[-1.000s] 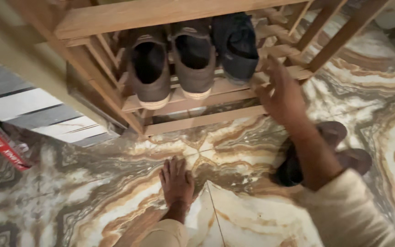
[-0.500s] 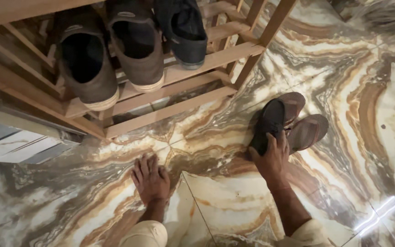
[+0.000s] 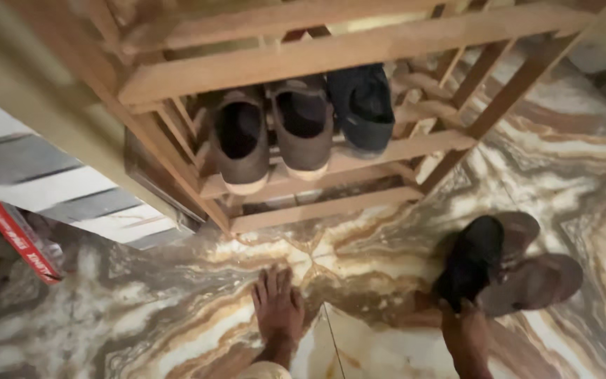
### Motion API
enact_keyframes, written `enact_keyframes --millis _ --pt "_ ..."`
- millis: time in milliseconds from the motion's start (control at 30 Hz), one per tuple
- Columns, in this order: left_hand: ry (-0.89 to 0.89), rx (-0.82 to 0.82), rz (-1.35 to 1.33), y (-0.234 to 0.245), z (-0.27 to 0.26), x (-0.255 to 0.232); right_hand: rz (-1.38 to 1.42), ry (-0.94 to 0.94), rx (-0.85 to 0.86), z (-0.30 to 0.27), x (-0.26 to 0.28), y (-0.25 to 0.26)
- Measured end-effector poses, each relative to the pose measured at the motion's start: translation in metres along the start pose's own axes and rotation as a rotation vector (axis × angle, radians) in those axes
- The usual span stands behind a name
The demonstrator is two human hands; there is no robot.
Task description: The person organizes various shoes and flip-flops on a wooden shoe rack. They pick up footwear from the floor, inspect them, and place them onto the rack shelves, repeating this process for multiple pairs.
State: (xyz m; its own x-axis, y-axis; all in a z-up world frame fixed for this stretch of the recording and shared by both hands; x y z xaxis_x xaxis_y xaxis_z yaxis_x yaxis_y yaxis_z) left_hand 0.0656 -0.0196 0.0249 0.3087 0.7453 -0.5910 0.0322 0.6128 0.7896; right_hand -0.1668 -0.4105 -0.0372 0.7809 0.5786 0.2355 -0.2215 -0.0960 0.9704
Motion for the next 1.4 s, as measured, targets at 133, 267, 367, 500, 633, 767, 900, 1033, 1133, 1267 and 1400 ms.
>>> enact_keyframes --millis 133,267,367,500,633,767,900,1033,1133,1267,1400 --pt "-0.019 -0.017 -0.017 -0.002 0.000 0.003 -0.024 0.105 -0.168 -0.008 0.029 0.046" --pt "-0.085 -0.122 -0.024 -0.003 -0.004 0.003 0.116 0.417 -0.576 -0.038 0.092 0.133" --pt "-0.071 -0.099 -0.015 -0.005 -0.003 0.005 0.217 0.528 -0.535 -0.042 0.140 0.197" --pt "-0.048 -0.072 0.010 -0.006 -0.002 0.004 0.230 0.428 -0.421 -0.039 0.194 0.246" --pt "-0.040 -0.043 -0.004 -0.006 -0.001 0.007 0.159 0.442 -0.440 -0.032 0.218 0.261" --pt "0.000 0.009 0.017 -0.009 0.001 0.009 0.177 0.446 -0.440 -0.027 0.223 0.254" --pt "-0.008 0.000 0.030 -0.008 0.001 0.008 0.195 0.473 -0.474 -0.028 0.224 0.248" --pt "0.012 0.018 0.030 -0.008 0.000 0.008 0.162 0.438 -0.367 -0.016 0.221 0.243" --pt "0.018 0.027 0.023 -0.007 0.002 0.007 0.153 0.373 -0.232 0.011 0.217 0.246" --pt "0.040 0.055 0.027 -0.007 0.001 0.007 0.113 0.367 -0.145 0.060 0.221 0.264" --pt "0.075 0.074 0.001 -0.006 0.000 0.007 0.108 0.526 -0.191 0.091 0.245 0.291"
Point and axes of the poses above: each hand's wrist, its own z-axis towards the middle knuckle, its own y-axis out of the back of the hand, x = y × z, the point moved 7 cm from there along z, towards the middle knuckle, and after that the axes turned 13 degrees about -z, right-handed, at the moved point
